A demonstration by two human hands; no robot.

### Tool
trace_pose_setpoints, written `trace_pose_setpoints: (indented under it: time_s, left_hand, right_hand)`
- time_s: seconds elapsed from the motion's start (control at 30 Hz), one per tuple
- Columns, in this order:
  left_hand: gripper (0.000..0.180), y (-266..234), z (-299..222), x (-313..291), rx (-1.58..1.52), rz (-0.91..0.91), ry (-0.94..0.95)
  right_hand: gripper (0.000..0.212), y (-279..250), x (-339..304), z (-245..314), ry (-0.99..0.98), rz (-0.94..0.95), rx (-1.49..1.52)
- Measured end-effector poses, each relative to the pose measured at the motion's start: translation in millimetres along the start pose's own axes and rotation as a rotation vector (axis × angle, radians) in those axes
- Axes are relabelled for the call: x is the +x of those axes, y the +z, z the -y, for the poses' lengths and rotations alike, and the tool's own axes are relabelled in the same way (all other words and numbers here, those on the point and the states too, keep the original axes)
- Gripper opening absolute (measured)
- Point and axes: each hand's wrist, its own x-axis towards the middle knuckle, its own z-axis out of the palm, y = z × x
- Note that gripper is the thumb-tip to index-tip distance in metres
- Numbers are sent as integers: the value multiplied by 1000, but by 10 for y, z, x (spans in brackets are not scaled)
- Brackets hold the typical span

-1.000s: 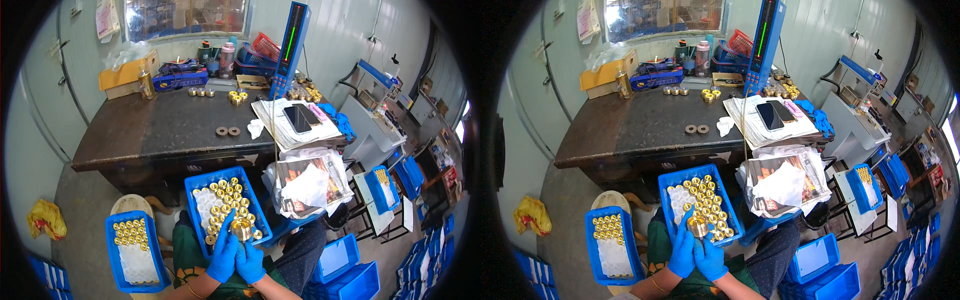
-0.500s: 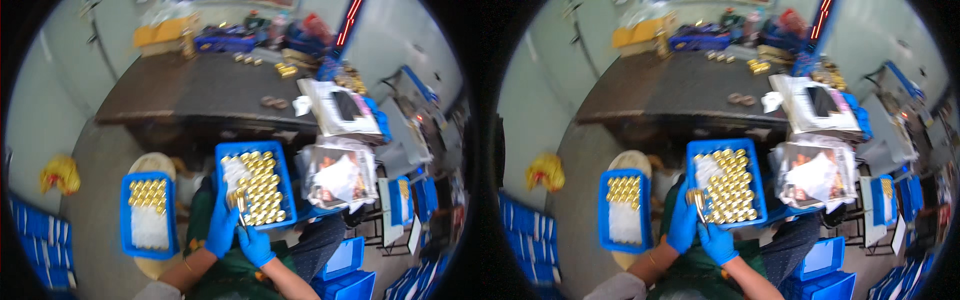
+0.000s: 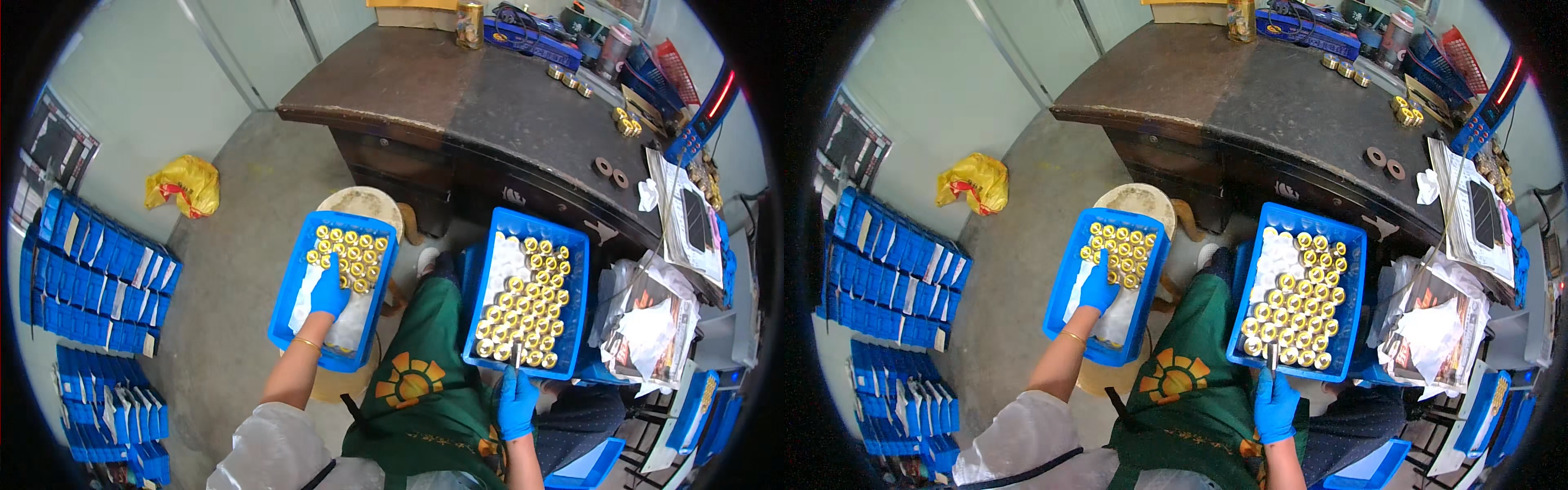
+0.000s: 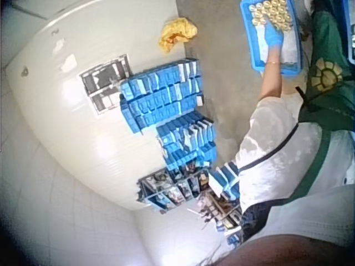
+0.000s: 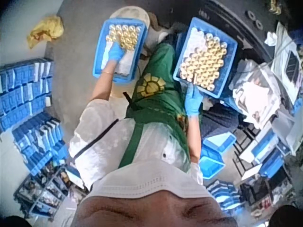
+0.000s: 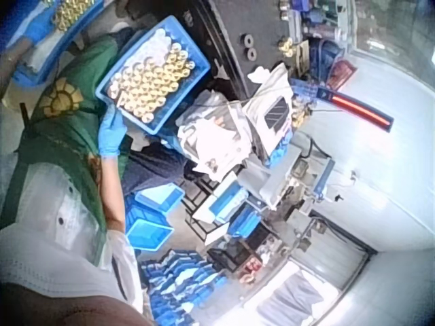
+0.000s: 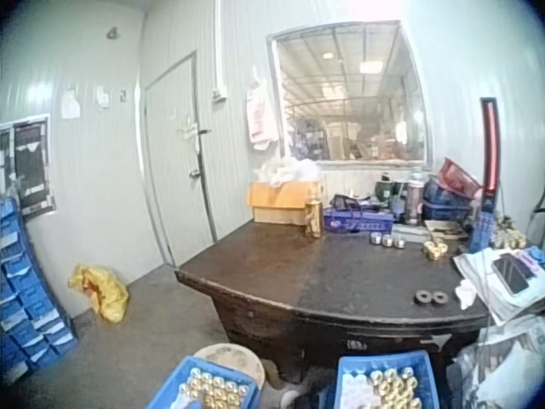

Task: Sorting and assembling small cylindrical brass or metal components into blue plastic trays.

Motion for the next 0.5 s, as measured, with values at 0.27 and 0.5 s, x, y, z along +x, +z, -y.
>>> trace_pose_setpoints:
  time_s: [0.27, 0.5]
  left_hand:
    - [102, 154, -119, -18, -139, -86, 113]
    - [88, -287, -717, 145, 213, -125, 312]
  right_hand:
    - [23, -17, 7, 20, 57, -16, 1]
    - [20, -24, 54, 100, 48, 14, -24]
